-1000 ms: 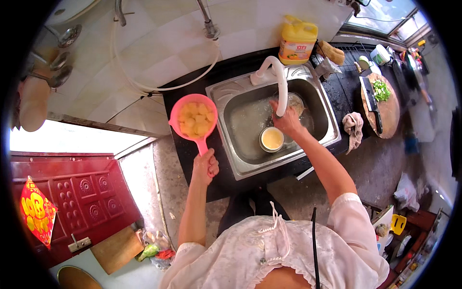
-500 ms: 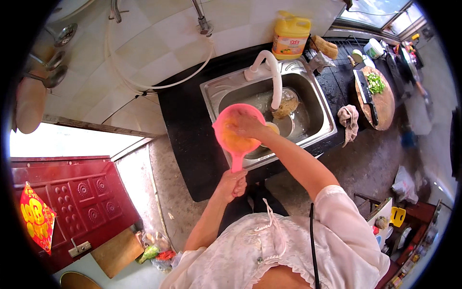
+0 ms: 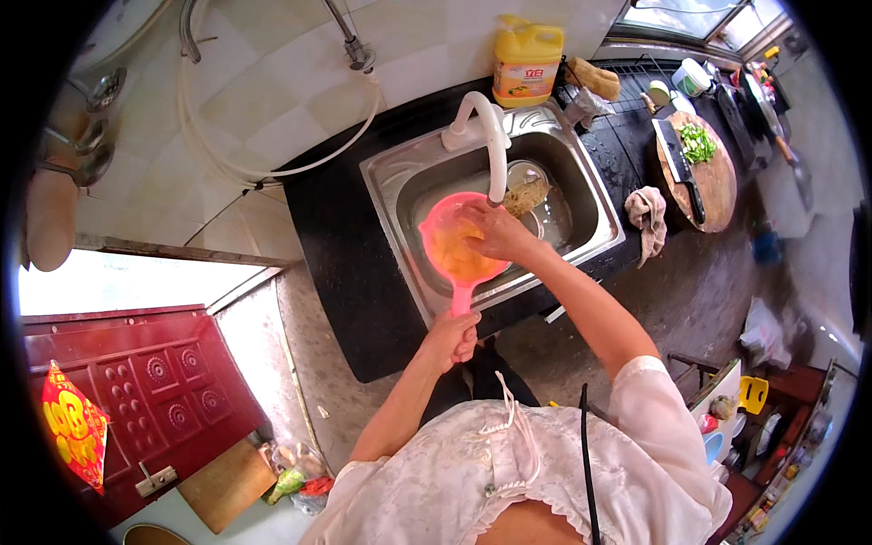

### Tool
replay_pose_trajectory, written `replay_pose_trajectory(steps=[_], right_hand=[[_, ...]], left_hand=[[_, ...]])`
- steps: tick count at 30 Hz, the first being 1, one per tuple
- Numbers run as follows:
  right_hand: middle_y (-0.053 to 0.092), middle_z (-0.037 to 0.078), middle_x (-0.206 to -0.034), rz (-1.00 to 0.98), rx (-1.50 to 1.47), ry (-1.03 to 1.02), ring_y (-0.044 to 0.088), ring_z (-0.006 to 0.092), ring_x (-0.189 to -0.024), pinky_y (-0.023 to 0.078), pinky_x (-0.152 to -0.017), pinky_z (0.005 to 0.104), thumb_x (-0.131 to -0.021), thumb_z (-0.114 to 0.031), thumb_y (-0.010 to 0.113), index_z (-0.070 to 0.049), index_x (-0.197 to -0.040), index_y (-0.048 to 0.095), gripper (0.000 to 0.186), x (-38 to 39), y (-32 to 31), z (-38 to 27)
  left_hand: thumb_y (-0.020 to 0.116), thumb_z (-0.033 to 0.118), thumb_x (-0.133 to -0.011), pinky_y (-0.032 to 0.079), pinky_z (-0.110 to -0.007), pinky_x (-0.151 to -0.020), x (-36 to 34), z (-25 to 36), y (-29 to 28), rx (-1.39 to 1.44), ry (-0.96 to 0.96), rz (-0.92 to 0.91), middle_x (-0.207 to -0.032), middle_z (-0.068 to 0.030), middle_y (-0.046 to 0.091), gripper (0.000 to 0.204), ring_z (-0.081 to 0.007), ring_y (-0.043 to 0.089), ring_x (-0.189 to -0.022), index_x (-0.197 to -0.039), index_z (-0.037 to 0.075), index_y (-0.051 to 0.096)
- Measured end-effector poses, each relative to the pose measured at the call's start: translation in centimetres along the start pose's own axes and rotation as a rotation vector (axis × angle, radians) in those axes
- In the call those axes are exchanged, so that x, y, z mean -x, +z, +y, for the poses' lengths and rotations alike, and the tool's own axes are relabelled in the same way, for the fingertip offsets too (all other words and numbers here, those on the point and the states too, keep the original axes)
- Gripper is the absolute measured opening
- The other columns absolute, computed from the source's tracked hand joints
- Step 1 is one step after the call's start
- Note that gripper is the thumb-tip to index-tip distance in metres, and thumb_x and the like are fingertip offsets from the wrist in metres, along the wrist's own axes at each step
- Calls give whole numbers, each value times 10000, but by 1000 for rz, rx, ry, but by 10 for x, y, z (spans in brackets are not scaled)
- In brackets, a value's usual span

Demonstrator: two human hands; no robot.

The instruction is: The person sits on the floor sorting green and red chili peppers into a plastic bag. They then stand up, walk to a refrigerator, and place the bag of peppers inside. Finally, they wash a bowl of diced potatoes in a pink strainer under running water.

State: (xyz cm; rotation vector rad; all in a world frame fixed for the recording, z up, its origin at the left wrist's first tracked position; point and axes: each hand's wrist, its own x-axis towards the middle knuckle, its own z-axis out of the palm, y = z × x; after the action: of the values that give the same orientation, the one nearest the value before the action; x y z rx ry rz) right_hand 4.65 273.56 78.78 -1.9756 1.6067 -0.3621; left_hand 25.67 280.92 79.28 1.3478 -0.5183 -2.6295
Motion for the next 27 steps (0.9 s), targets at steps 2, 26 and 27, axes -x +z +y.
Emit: replay_pose_trajectory(steps=[2,26,27], right_hand=[[488,151,-1292,153,-40,58,454,325,-1204,378,-997,460,-814,-382,575,-140,-1297,487,548,-12,43,33],[310,106,-1464,77,-346,180,280,326,-1349,209,-1113,433,-915,-404,476,-211,-1380,397,510,-40,97,-12],[358,104,-1436,122,-462,143,300,324,-1336,202,-1116,421,-911,-438,493,-189,-1363,423,520,-38,95,-13]], left_hand=[[557,164,-902,262,-245,-325,-1,2,2,-19,16,0,-494,20,379,285,-78,325,-341,-661,106,415],[576,137,-847,280,-251,-309,21,2,-3,-89,116,261,-515,-8,427,166,-92,363,-337,-743,76,462],[579,134,-840,282,-252,-307,22,3,0,-121,123,294,-514,-9,429,163,-94,369,-337,-743,74,462]])
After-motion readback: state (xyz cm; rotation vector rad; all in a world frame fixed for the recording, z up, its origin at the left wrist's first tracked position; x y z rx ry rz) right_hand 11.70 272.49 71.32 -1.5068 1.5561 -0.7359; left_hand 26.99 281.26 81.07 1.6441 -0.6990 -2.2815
